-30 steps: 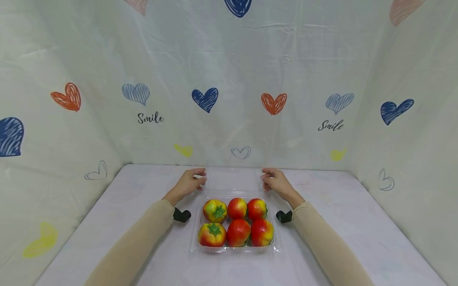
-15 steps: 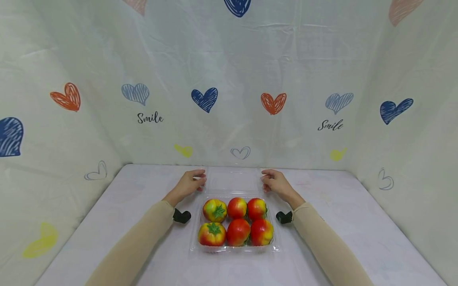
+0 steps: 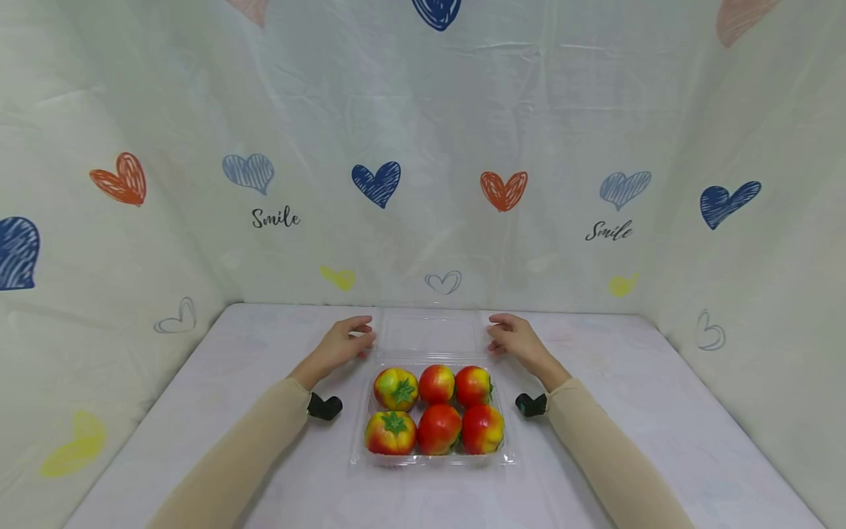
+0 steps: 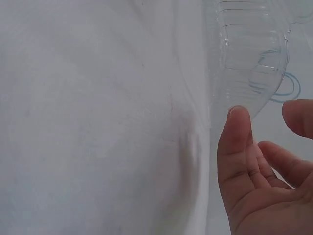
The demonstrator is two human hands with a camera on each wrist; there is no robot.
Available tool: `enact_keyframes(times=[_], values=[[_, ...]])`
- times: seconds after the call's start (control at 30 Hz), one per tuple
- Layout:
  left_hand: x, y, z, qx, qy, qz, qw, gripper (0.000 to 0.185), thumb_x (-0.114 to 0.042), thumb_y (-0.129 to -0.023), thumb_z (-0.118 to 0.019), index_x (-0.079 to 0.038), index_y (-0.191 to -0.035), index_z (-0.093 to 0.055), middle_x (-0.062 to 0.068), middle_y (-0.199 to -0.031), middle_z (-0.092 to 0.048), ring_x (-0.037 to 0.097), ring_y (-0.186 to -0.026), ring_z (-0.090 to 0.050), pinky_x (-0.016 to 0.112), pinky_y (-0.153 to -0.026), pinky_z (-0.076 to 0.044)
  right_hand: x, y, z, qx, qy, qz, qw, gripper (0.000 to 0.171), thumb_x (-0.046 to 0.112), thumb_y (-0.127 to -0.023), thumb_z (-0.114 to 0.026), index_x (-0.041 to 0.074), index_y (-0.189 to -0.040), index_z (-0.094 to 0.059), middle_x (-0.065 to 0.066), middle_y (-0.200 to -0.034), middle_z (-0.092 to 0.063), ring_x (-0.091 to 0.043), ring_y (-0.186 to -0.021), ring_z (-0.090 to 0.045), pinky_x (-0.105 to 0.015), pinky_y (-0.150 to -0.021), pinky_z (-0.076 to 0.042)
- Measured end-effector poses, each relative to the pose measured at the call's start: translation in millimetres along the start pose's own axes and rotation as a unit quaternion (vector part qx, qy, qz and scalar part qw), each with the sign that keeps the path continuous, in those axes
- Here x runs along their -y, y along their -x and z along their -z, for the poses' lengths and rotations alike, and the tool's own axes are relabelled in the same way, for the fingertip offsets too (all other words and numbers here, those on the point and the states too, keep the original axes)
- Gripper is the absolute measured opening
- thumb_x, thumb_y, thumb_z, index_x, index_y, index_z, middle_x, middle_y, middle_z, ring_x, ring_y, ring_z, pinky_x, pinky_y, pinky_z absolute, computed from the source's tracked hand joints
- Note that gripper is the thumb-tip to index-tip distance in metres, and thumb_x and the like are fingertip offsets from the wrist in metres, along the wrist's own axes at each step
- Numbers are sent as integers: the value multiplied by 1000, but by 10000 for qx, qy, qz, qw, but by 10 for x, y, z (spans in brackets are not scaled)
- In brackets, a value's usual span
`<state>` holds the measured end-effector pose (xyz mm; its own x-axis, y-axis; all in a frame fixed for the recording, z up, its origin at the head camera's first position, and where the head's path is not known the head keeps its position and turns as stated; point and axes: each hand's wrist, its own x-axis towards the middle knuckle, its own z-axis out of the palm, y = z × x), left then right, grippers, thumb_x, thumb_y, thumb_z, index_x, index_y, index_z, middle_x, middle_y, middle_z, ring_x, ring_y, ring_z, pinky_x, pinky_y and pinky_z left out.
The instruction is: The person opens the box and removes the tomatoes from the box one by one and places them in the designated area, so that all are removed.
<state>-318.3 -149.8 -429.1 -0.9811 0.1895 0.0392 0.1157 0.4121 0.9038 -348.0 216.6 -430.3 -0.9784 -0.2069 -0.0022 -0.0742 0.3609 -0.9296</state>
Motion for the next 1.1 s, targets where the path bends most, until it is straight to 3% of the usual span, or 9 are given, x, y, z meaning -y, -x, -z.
enact_keyframes(times=[0.2,0.47,0.7,0.93,1.1], values=[[-22,199,70,-19,-23,-266,9996,52,-14,-95,-59,6,-139,-41,26,-125,-54,31,-97,-65,36,-75,-58,63,71,61,-15,249,233,9994,50,21,-97,-56,-8,-136,-42,-26,-110,-55,-36,-85,-66,-36,-76,-58],[-45,464,86,156,84,-701,9974,51,-13,-95,-59,8,-138,-42,30,-126,-52,39,-101,-63,41,-79,-57,142,195,84,-185,454,546,9973,48,20,-96,-59,-8,-133,-47,-19,-107,-58,-34,-84,-66,-30,-73,-58],[-93,635,83,136,-69,-520,9985,53,-22,-95,-60,1,-140,-44,24,-128,-54,33,-95,-66,36,-82,-57,179,304,63,-189,587,718,9955,46,23,-95,-61,-4,-130,-50,-19,-110,-59,-34,-85,-66,-37,-77,-58],[-161,776,18,364,-154,-524,9978,54,-26,-94,-61,-3,-140,-44,21,-131,-53,29,-104,-62,38,-87,-55,299,448,42,-258,1007,885,9906,39,22,-94,-61,2,-127,-54,-13,-109,-61,-35,-86,-65,-31,-76,-56],[-179,859,-36,398,-166,-672,9968,53,-24,-94,-62,-4,-140,-45,22,-131,-53,28,-106,-61,36,-85,-56,288,530,26,-277,1396,965,9851,41,28,-92,-64,7,-127,-56,-8,-111,-62,-24,-86,-63,-31,-75,-55]])
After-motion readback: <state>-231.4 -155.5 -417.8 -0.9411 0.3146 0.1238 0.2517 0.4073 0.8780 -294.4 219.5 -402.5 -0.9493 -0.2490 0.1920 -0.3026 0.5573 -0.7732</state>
